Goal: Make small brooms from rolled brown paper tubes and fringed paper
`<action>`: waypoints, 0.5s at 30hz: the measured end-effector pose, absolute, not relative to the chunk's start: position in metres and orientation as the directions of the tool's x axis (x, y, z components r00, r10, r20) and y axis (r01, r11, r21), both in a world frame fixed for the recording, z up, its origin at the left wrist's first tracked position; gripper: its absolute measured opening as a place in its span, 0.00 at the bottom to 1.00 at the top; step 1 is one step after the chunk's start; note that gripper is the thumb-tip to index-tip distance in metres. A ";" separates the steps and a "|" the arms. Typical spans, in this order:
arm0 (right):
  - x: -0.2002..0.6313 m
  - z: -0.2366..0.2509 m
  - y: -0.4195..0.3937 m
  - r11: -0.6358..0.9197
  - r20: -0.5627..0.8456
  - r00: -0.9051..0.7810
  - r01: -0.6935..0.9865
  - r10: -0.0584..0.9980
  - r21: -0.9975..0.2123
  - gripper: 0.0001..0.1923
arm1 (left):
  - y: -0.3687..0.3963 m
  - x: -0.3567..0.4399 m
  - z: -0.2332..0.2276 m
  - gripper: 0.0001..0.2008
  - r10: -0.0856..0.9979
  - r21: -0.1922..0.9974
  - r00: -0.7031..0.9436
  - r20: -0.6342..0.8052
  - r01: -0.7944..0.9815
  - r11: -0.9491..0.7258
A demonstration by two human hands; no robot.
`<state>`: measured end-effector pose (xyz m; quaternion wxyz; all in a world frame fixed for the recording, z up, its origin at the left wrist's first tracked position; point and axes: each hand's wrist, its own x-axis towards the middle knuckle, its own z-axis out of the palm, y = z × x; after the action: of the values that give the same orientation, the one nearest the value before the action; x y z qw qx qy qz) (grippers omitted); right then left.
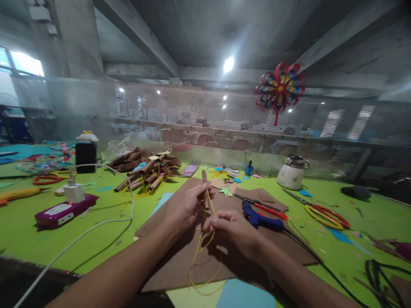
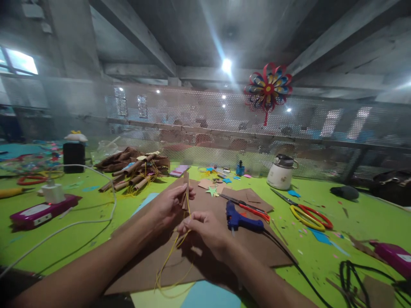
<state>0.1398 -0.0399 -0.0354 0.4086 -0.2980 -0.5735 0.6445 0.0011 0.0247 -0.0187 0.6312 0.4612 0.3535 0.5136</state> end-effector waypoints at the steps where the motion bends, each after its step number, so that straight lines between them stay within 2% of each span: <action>1: 0.140 -0.033 -0.043 0.036 0.111 -0.511 -0.154 0.853 -0.987 0.16 | 0.025 0.000 -0.019 0.10 0.981 0.935 0.190 0.033 -0.352 0.037; 5: 0.132 -0.033 -0.056 0.190 0.097 -0.575 0.104 0.812 -0.976 0.19 | 0.026 -0.001 -0.021 0.08 0.983 0.910 0.180 -0.041 -0.399 0.111; 7: 0.127 -0.036 -0.061 0.323 0.133 -0.547 0.268 0.827 -0.907 0.18 | 0.024 0.000 -0.021 0.08 0.976 0.910 0.199 -0.082 -0.385 0.155; 9: 0.124 -0.037 -0.066 0.519 0.247 -0.537 0.442 0.807 -0.732 0.15 | 0.022 0.001 -0.020 0.08 0.971 0.905 0.214 -0.101 -0.385 0.179; 11: 0.124 -0.035 -0.070 0.648 0.285 -0.591 0.601 0.754 -0.468 0.10 | 0.021 0.002 -0.019 0.08 0.970 0.898 0.220 -0.105 -0.398 0.187; 13: 0.126 -0.032 -0.073 0.673 0.224 -0.634 0.699 0.740 -0.241 0.06 | 0.020 0.001 -0.017 0.08 0.968 0.891 0.231 -0.094 -0.415 0.185; 15: 0.127 -0.032 -0.075 0.682 0.172 -0.661 0.721 0.730 -0.125 0.07 | 0.020 0.000 -0.016 0.07 0.967 0.876 0.247 -0.061 -0.452 0.171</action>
<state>0.1271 -0.0751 -0.0320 0.1046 -0.3981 -0.9111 0.0230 -0.0002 0.0204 -0.0156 0.6885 0.3864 0.3335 0.5152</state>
